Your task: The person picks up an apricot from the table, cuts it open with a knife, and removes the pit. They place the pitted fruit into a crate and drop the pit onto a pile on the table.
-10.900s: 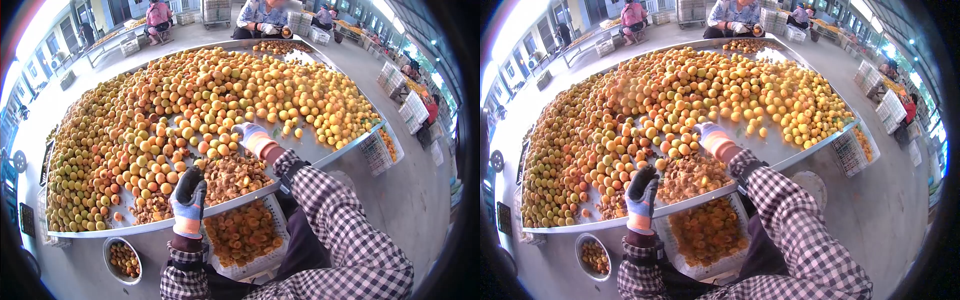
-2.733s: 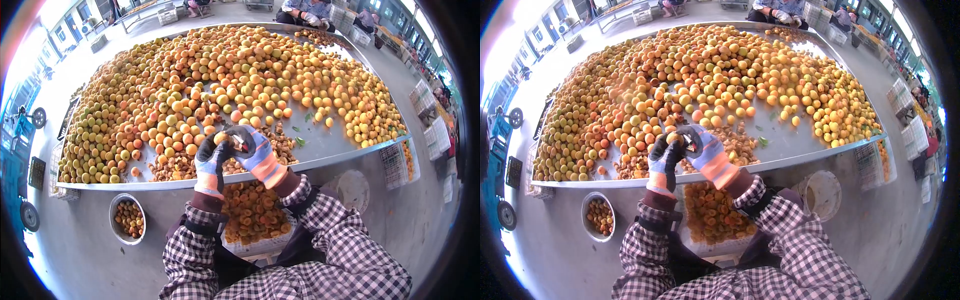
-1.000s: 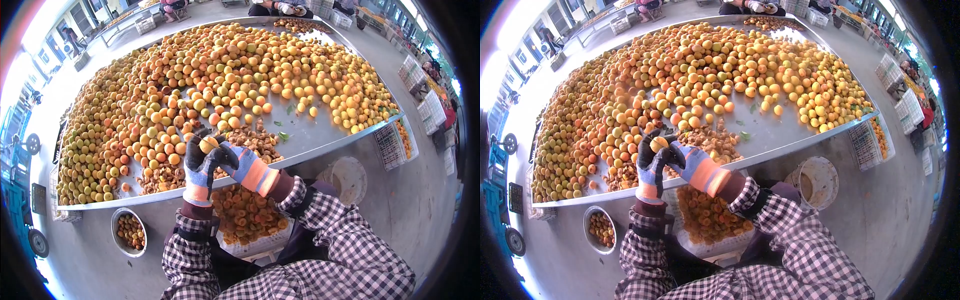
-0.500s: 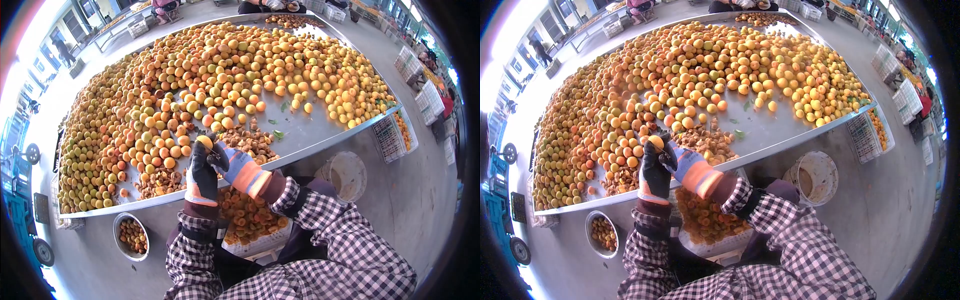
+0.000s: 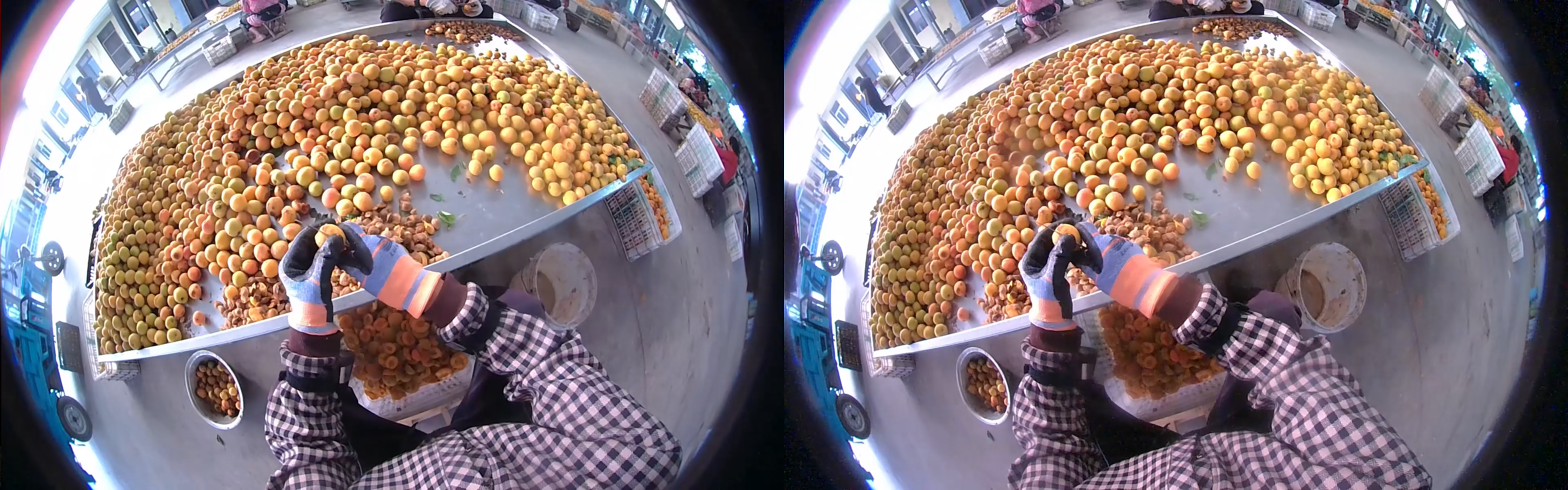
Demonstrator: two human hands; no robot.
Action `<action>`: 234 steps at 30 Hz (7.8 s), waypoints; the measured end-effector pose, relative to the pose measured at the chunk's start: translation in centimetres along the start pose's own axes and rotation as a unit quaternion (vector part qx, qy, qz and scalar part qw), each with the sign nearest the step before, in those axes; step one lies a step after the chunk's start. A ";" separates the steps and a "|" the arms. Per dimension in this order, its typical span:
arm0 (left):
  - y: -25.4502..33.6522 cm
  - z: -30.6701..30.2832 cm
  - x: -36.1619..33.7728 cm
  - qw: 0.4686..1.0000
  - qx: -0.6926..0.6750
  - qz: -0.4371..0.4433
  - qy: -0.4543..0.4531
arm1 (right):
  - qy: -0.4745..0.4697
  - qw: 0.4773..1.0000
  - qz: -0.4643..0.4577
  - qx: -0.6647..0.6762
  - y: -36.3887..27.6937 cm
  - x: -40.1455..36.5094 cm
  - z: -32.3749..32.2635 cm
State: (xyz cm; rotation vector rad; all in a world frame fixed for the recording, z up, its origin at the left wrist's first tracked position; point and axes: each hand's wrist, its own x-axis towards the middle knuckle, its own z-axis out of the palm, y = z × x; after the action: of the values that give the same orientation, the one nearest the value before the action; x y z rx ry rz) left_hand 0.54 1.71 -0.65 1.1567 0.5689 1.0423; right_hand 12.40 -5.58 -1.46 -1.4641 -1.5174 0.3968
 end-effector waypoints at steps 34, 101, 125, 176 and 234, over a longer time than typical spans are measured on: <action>1.3 -0.8 -0.7 0.993 0.028 -0.084 -0.073 | -0.275 0.944 0.088 0.158 -2.5 0.0 -8.4; -4.5 -1.3 1.4 0.886 0.461 -0.008 -0.057 | 0.257 0.941 0.210 0.071 9.8 6.2 -4.8; -0.1 -1.7 0.1 0.996 0.008 -0.086 0.001 | 0.125 0.989 0.030 0.069 1.7 4.7 1.0; 0.4 0.5 -0.7 0.994 -0.095 -0.026 -0.049 | -0.066 0.991 0.023 0.116 0.4 -0.9 -1.0; -2.4 -0.1 -0.2 0.903 -0.348 -0.217 -0.124 | -0.009 0.994 0.102 -0.026 0.6 -1.3 0.7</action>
State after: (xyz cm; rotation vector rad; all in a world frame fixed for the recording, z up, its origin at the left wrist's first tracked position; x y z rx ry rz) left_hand 1.26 1.46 -2.98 0.4766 0.1947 0.6081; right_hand 11.97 -6.31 -2.78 -1.6663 -1.4054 0.4964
